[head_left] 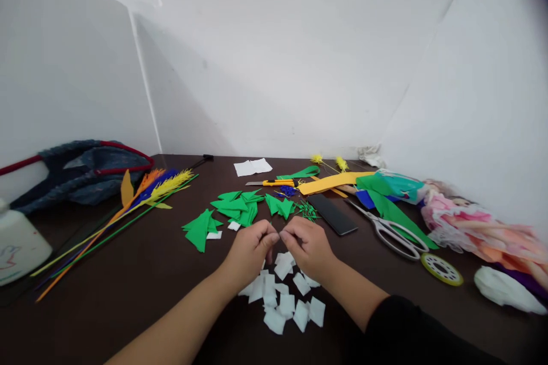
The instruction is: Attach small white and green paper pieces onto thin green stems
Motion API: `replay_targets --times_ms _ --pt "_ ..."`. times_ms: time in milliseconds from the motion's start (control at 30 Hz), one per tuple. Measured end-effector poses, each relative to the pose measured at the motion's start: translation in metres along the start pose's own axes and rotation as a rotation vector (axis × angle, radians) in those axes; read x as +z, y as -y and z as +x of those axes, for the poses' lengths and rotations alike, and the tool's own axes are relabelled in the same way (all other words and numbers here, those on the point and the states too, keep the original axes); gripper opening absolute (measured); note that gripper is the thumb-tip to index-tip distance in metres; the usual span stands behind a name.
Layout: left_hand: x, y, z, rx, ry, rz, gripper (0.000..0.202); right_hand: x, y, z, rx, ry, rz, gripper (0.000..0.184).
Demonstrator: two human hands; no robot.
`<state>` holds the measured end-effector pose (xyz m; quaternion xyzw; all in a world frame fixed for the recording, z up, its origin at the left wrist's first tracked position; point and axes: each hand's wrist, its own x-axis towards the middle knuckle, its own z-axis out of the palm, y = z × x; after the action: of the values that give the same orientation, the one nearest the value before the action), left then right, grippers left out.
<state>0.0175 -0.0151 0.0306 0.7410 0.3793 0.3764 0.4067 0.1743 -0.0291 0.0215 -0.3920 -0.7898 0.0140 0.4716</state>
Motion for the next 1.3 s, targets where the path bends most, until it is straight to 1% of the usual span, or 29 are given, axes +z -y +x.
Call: replay_targets --times_ms 100,133,200,300,367,400,433,467,500,533,567,633,667,700,767,833,867,933,1000,1067,1100,1167,1233,1300 --pt "0.003 0.005 0.0 -0.125 0.122 -0.39 0.029 0.0 0.001 0.001 -0.078 0.0 0.005 0.021" --pt "0.003 0.005 0.0 -0.155 0.141 -0.491 0.032 0.0 0.001 0.002 -0.107 0.0 0.016 0.02" --pt "0.002 0.005 -0.002 -0.2 0.148 -0.626 0.035 0.0 0.002 0.003 -0.156 -0.005 0.034 0.016" --pt "-0.002 0.003 -0.003 -0.232 0.157 -0.726 0.035 0.0 0.002 0.006 -0.246 -0.04 0.017 0.014" --pt "-0.004 0.003 -0.003 -0.227 0.163 -0.73 0.034 -0.001 0.002 0.007 -0.307 -0.059 0.007 0.016" --pt "-0.005 0.003 -0.003 -0.215 0.157 -0.712 0.034 -0.001 0.001 0.008 -0.311 -0.063 0.022 0.016" --pt "-0.006 0.004 -0.003 -0.197 0.145 -0.674 0.034 -0.002 0.0 0.008 -0.282 -0.061 0.058 0.015" --pt "-0.008 0.005 -0.003 -0.174 0.129 -0.614 0.033 -0.002 0.0 0.009 -0.207 -0.054 0.116 0.014" --pt "-0.009 0.006 -0.002 -0.145 0.106 -0.525 0.031 -0.001 -0.001 0.009 -0.087 -0.041 0.2 0.013" --pt "-0.011 0.007 -0.002 -0.111 0.077 -0.407 0.029 0.0 -0.002 0.01 0.069 -0.022 0.31 0.013" --pt "-0.012 0.007 -0.002 -0.074 0.046 -0.265 0.026 0.002 -0.002 0.01 0.248 0.005 0.439 0.018" --pt "-0.015 0.008 -0.002 0.02 -0.011 0.051 0.023 0.006 -0.003 0.011 0.595 0.077 0.695 0.035" --pt "-0.016 0.009 -0.002 0.079 -0.035 0.197 0.022 0.008 -0.003 0.011 0.733 0.118 0.797 0.043" --pt "-0.017 0.009 -0.002 0.143 -0.056 0.32 0.022 0.01 -0.002 0.012 0.834 0.164 0.869 0.049" --pt "-0.017 0.01 -0.002 0.28 -0.086 0.485 0.021 0.014 0.002 0.012 0.946 0.263 0.938 0.056" --pt "-0.017 0.013 -0.002 0.389 -0.107 0.563 0.021 0.017 0.005 0.011 0.981 0.331 0.964 0.06" --pt "-0.017 0.014 -0.002 0.424 -0.113 0.579 0.021 0.019 0.007 0.01 0.983 0.338 0.97 0.06" --pt "-0.017 0.014 -0.002 0.449 -0.112 0.582 0.021 0.023 0.009 0.008 0.951 0.302 0.967 0.055" --pt "-0.016 0.013 -0.002 0.414 -0.105 0.554 0.022 0.025 0.01 0.006 0.888 0.248 0.925 0.046" --pt "-0.015 0.009 -0.003 0.32 -0.098 0.483 0.024 0.024 0.009 0.005 0.801 0.208 0.806 0.039" --pt "-0.014 0.007 -0.003 0.253 -0.091 0.419 0.026 0.023 0.009 0.004 0.732 0.188 0.703 0.038" --pt "-0.011 0.002 -0.003 0.097 -0.062 0.21 0.029 0.018 0.007 0.003 0.516 0.137 0.445 0.038" --pt "-0.008 -0.001 -0.003 -0.051 -0.016 -0.064 0.031 0.011 0.005 0.003 0.219 0.102 0.191 0.038" --pt "-0.004 -0.003 -0.003 -0.161 0.022 -0.32 0.032 0.005 0.003 0.003 -0.062 0.089 -0.006 0.034"
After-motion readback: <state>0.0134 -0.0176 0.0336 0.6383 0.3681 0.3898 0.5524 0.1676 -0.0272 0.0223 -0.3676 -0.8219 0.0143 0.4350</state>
